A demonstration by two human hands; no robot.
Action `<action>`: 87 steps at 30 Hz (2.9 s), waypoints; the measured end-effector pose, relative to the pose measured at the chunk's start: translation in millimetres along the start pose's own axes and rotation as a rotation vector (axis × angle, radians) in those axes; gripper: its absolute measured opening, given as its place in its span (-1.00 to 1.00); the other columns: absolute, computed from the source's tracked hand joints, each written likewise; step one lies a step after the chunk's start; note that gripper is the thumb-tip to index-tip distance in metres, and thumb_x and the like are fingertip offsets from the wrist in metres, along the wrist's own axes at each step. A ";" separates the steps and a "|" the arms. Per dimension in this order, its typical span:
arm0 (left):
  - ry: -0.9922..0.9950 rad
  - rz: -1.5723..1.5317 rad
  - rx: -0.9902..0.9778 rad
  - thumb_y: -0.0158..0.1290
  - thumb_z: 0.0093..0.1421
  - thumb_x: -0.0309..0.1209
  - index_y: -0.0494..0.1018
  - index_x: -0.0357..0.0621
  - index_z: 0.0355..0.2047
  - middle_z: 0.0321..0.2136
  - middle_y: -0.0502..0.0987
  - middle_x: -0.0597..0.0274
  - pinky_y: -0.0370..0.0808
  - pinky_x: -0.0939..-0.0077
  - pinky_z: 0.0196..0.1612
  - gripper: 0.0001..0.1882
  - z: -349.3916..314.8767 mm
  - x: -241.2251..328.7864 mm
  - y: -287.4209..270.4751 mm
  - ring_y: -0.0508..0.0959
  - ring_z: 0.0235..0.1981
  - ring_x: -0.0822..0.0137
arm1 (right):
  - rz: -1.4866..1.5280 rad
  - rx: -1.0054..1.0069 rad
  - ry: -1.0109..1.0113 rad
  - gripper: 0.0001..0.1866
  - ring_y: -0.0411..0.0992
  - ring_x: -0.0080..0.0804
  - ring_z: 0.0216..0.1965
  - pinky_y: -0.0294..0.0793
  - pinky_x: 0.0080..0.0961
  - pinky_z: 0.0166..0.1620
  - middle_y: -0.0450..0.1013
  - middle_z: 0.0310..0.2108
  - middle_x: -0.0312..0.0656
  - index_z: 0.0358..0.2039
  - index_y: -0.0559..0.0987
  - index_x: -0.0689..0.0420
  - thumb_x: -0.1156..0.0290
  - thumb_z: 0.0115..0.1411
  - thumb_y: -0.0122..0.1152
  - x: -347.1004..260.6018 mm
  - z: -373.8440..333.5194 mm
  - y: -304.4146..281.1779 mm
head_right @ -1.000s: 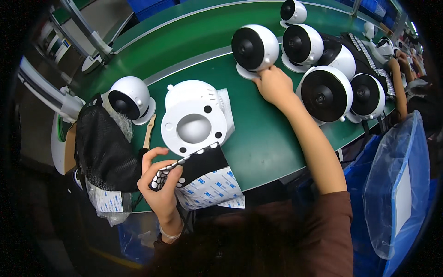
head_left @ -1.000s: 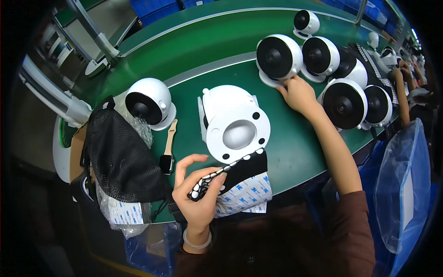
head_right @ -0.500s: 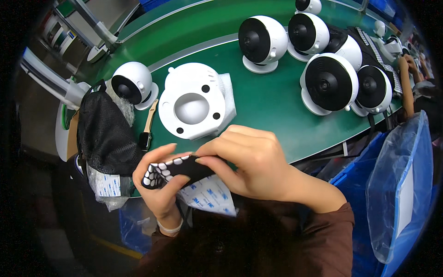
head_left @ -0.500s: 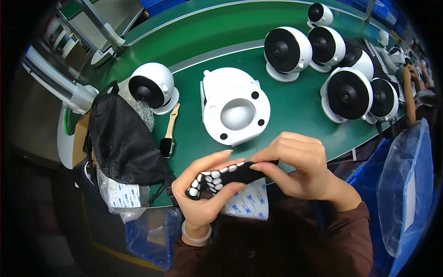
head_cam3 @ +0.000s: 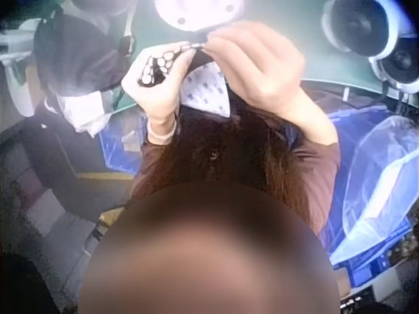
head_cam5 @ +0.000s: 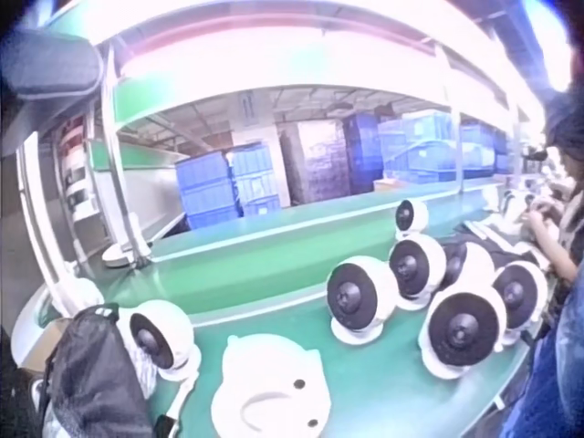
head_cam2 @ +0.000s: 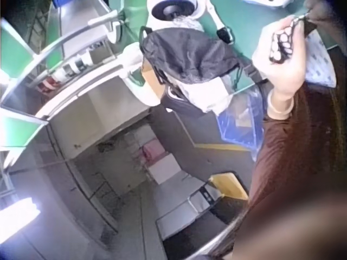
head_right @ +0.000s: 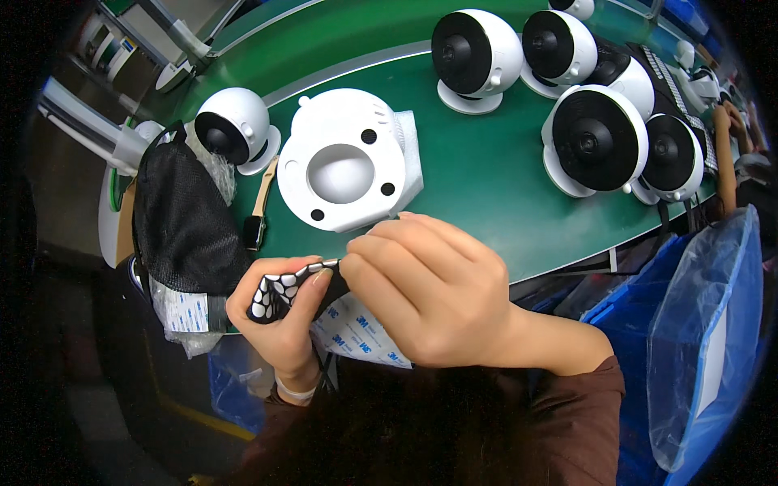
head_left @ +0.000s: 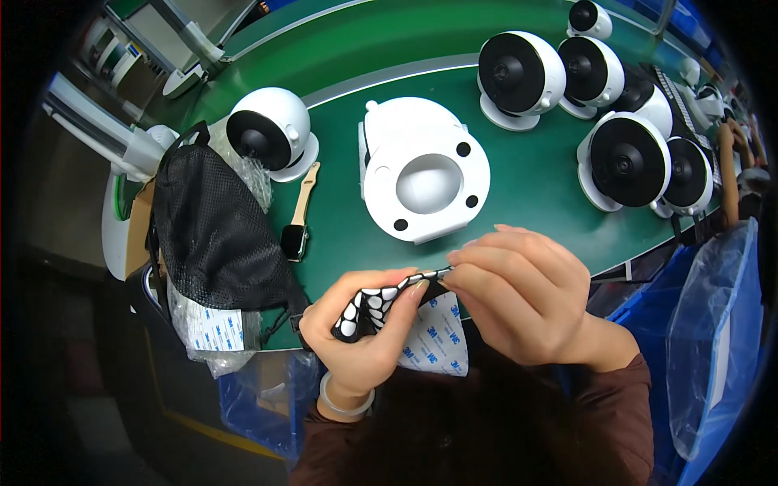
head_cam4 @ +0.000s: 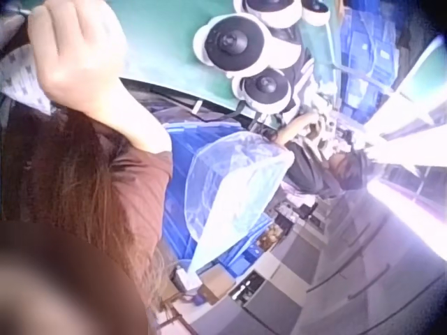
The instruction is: Apply small black adhesive pads to the bottom of white security cameras on an assembly line.
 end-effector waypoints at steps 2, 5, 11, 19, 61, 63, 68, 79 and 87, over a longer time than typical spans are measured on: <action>0.015 -0.016 0.103 0.11 -0.13 -0.69 0.44 -0.38 -0.50 -0.55 0.52 0.16 0.39 0.74 -0.43 -0.88 2.8 -4.0 -8.6 0.47 -0.51 0.54 | 0.054 -0.043 -0.035 -0.80 0.41 -0.38 -0.44 0.45 -0.47 -0.31 0.41 -0.47 -0.24 -0.51 0.48 0.18 0.46 -0.26 0.12 -8.8 1.6 -1.4; 0.098 -0.070 0.068 0.10 -0.17 -0.70 0.46 -0.35 -0.48 -0.39 0.49 0.01 0.38 0.61 -0.26 -0.84 13.6 -10.3 -14.2 0.48 -0.38 0.38 | 0.195 -0.038 0.087 -0.84 0.41 -0.34 -0.34 0.40 -0.44 -0.25 0.42 -0.38 -0.17 -0.54 0.48 0.16 0.53 -0.25 0.18 1.5 18.9 -11.1; -0.133 -0.089 -0.034 0.12 -0.12 -0.66 0.46 -0.39 -0.48 -0.49 0.51 0.18 0.37 0.76 -0.41 -0.87 22.1 -25.9 1.7 0.44 -0.50 0.57 | 0.258 -0.044 0.291 -0.94 0.39 -0.34 -0.33 0.33 -0.57 -0.27 0.43 -0.31 -0.13 -0.56 0.45 0.24 0.58 -0.12 0.14 55.5 50.8 23.6; -0.126 -0.105 -0.056 0.11 -0.15 -0.66 0.45 -0.38 -0.51 -0.56 0.50 0.25 0.35 0.80 -0.43 -0.88 26.8 -22.6 5.5 0.43 -0.54 0.59 | 0.273 -0.090 0.392 -0.95 0.38 -0.44 -0.37 0.31 -0.64 -0.31 0.41 -0.34 -0.16 -0.58 0.47 0.26 0.58 -0.12 0.15 57.9 54.0 34.6; -0.151 -0.133 -0.207 0.15 -0.19 -0.67 0.46 -0.36 -0.48 -0.29 0.48 -0.12 0.42 0.51 -0.21 -0.81 5.9 -56.6 -23.7 0.51 -0.27 0.22 | -0.187 -0.551 0.304 -0.69 0.45 -0.33 -0.51 0.42 -0.42 -0.44 0.49 -0.48 -0.26 -0.40 0.59 0.07 0.23 -0.21 0.28 204.3 195.2 185.7; -0.166 -0.138 -0.272 0.15 -0.18 -0.67 0.46 -0.35 -0.46 -0.29 0.48 -0.08 0.41 0.51 -0.20 -0.80 5.3 -51.1 -18.2 0.51 -0.26 0.23 | -0.356 -0.368 0.124 -0.78 0.42 -0.27 -0.38 0.41 -0.41 -0.31 0.44 -0.46 -0.27 -0.47 0.58 -0.03 0.22 -0.19 0.26 214.8 176.7 212.9; -0.194 -0.176 -0.346 0.15 -0.15 -0.64 0.46 -0.31 -0.43 -0.28 0.49 -0.01 0.45 0.57 -0.26 -0.80 3.6 -54.6 -15.8 0.53 -0.29 0.28 | -0.422 -0.362 0.154 -0.73 0.43 -0.24 -0.37 0.43 -0.38 -0.28 0.43 -0.32 -0.31 -0.37 0.56 0.01 0.55 -0.11 0.00 290.0 134.1 230.7; -0.142 -0.190 -0.322 0.17 -0.16 -0.64 0.46 -0.29 -0.42 -0.31 0.51 0.04 0.48 0.61 -0.32 -0.77 4.6 -55.9 -14.7 0.55 -0.35 0.30 | -0.655 -1.042 0.300 -0.60 0.14 -0.30 0.09 0.10 -0.11 0.08 0.25 -0.01 -0.03 -0.09 0.28 0.26 0.40 0.03 -0.09 318.5 84.3 270.3; -0.144 -0.322 -0.332 0.12 -0.12 -0.66 0.45 -0.34 -0.37 -0.36 0.52 0.05 0.48 0.58 -0.29 -0.77 -3.3 -58.7 -14.4 0.56 -0.36 0.30 | -0.415 -0.796 -0.123 -0.87 0.47 -0.18 -0.36 0.47 -0.36 -0.34 0.48 -0.43 -0.07 -0.51 0.53 0.16 0.41 -0.10 0.13 179.6 145.0 277.5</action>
Point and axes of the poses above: each hand's wrist, its own z-axis towards the middle knuckle, its own y-axis out of the palm, x = y × z, the point moved 9 cm from there along z, towards the middle knuckle
